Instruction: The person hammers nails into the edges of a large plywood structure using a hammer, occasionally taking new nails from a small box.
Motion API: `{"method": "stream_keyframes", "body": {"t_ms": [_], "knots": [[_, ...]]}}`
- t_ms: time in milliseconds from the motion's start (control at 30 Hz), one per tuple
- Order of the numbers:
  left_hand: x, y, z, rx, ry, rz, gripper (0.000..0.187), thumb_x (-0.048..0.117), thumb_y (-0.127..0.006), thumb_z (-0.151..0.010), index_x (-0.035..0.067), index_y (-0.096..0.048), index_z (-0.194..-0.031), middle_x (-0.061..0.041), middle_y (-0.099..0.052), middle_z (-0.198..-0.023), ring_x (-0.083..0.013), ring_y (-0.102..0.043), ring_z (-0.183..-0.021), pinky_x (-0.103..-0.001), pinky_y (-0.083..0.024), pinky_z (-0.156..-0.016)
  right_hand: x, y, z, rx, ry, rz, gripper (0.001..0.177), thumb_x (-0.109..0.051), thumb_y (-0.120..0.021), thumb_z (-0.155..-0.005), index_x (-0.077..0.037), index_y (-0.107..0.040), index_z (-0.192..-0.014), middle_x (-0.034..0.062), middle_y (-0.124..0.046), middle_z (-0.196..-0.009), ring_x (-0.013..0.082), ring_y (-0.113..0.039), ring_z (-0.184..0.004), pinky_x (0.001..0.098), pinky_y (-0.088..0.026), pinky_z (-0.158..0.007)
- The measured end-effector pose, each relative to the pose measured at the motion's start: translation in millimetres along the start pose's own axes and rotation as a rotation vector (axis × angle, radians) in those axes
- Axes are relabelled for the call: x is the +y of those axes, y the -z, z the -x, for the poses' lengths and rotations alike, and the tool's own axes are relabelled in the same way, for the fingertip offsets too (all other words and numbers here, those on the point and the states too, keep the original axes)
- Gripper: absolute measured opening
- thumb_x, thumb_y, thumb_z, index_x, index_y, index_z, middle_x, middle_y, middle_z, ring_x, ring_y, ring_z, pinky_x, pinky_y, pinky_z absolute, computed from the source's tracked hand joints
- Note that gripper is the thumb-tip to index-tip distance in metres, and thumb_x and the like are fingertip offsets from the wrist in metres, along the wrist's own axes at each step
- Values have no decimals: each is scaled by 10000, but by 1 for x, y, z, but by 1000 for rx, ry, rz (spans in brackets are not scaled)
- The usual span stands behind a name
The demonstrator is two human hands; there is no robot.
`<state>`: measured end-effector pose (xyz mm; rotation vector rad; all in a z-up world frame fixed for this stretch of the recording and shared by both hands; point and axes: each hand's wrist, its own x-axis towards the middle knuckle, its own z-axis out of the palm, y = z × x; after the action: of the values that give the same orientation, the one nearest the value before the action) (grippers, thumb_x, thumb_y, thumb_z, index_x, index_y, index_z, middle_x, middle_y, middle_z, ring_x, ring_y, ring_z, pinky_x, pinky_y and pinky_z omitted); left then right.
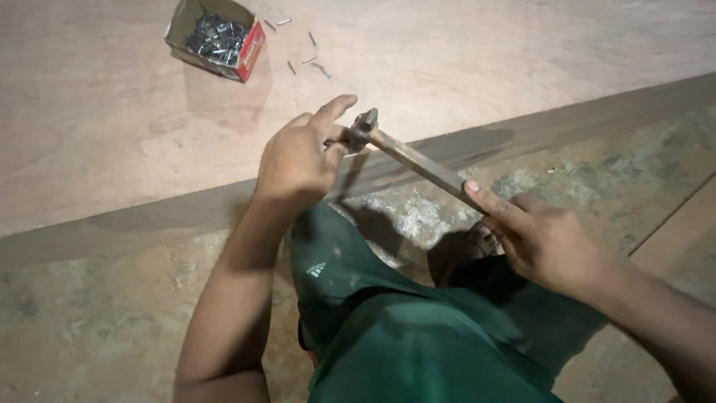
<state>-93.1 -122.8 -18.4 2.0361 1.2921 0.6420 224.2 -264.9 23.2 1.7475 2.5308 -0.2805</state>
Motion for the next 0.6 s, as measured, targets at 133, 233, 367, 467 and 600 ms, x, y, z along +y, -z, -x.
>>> {"method": "stream_keyframes", "body": {"t_ms": [133,233,367,467,600], "knots": [[-4,-1,-1,0,-11,127,706,-23,-556,-851,227,-489,-1507,-94,-754,-1101,-265,-740,-980,-390,-557,-906,6,4,5,41,5,-84,793,-163,-697,-905,-266,-331,-1601,80,-674,-848,192,-593,-457,342,-485,-375],[-10,-5,1,97,-100,158,608,-24,-528,-965,185,-472,-1533,-84,-760,-1195,-271,-718,-1044,-381,-557,-943,29,18,42,325,227,-381,763,-150,-575,-967,-264,-268,-1655,98,-593,-997,225,-626,-733,346,-557,-633],[-17,-10,1,125,-156,124,595,-31,-530,-972,155,-460,-1534,-88,-748,-1248,-303,-687,-1099,-390,-549,-947,32,5,55,65,-249,-871,342,-107,-623,-1033,-52,-465,-1332,144,-559,-855,231,-532,-529,360,-490,-452],[-15,-6,-1,94,-196,91,563,-32,-519,-1005,103,-436,-1545,-112,-742,-1242,-336,-669,-1105,-437,-509,-972,12,-13,14,76,74,-85,824,-102,-687,-783,-200,-394,-1547,154,-694,-946,240,-625,-544,362,-524,-445],[-14,-5,1,75,-117,158,726,-82,-459,-839,135,-461,-1532,-141,-717,-1192,-306,-698,-1034,-407,-561,-944,17,-12,10,315,171,-207,740,-97,-634,-955,-258,-350,-1619,94,-667,-937,233,-665,-653,362,-553,-555]]}}
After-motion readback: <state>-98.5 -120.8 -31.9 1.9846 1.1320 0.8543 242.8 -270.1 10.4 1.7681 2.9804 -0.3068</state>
